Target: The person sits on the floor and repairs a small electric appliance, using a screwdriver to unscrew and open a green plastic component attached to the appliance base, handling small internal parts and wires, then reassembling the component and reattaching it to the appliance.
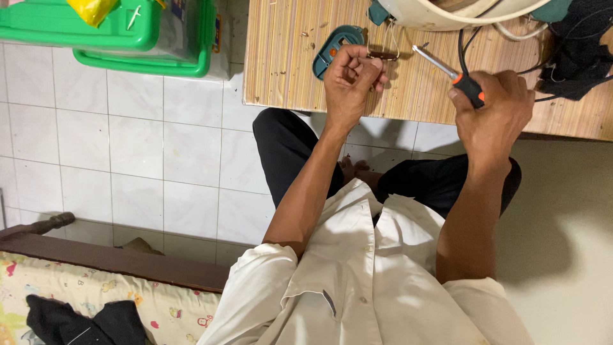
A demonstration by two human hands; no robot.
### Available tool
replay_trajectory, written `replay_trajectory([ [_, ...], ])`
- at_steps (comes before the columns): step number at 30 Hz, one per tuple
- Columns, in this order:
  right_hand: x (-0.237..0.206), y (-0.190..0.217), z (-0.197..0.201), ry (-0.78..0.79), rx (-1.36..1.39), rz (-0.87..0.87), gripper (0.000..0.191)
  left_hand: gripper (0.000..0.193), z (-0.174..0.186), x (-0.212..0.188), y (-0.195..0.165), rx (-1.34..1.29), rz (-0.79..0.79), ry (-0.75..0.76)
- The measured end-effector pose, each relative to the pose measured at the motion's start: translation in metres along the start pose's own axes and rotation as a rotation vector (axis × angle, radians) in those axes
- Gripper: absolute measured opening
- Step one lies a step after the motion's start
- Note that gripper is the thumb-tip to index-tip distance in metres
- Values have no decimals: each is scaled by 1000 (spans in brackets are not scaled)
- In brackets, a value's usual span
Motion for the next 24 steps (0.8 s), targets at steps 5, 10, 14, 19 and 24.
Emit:
replay_trajectory([
  [5,11,-4,-7,-17,61,16,33,15,-1,-2,-4,-43,19,33],
  [10,16,-3,-16,-31,72,-20,36,12,2,0,-3,-11,2,30],
  [14,17,0,-16,-24,43,-44,35,12,3,1,-1,-52,-8,36],
  [19,20,11,-9,-48,22,20,43,11,3,3,0,-142,-3,62],
  [24,25,28,-10,-82,12,36,43,13,4,2,0,-203,11,41],
])
Point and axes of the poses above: each hand's wrist, its own x-axis towards the middle knuckle, its own z-axis out of the back of the hand, y = z × x, the point moved 4 cm from there along x, towards the middle knuckle, and after that the axes turned 4 degrees about y, right-handed, at the moved point
